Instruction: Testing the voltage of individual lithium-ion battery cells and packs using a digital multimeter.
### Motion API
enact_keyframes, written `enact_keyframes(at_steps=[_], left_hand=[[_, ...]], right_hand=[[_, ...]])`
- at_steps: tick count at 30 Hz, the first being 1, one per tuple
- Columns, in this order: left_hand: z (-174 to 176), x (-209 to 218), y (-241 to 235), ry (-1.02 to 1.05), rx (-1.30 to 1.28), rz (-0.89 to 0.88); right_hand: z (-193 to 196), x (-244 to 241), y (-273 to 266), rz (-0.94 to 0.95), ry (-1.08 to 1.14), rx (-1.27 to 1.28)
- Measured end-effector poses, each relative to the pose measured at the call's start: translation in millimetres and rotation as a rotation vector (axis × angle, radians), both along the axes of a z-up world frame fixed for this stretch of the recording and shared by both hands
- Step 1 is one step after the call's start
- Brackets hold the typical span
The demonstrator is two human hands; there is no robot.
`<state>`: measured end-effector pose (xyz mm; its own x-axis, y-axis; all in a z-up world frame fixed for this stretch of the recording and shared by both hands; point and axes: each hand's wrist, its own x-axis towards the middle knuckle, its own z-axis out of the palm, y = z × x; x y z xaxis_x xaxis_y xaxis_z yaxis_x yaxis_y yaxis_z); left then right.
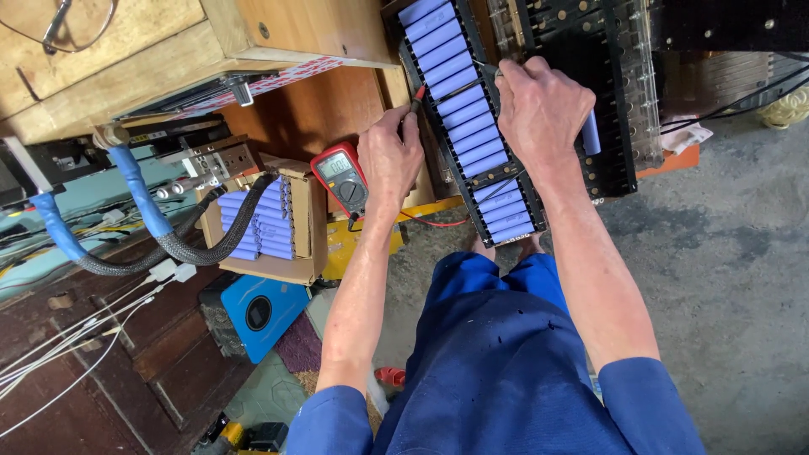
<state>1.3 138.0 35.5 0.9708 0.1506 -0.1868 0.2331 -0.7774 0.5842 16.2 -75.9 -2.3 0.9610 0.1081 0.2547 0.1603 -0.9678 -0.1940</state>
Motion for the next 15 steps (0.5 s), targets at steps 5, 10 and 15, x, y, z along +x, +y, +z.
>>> enact_keyframes(at_steps=[5, 10, 15], left_hand=[[-1, 2, 0, 0.013, 0.018, 0.012], [7, 5, -5, 0.035, 0.021, 0.007], [-2, 1, 0, -0.015, -0.009, -0.011]], right_hand=[[-6, 2, -4, 0.019, 0.046, 0.007], [-5, 8, -11, 0.067, 0.011, -0.003], [-5, 10, -14, 0.108, -0.102, -0.091]])
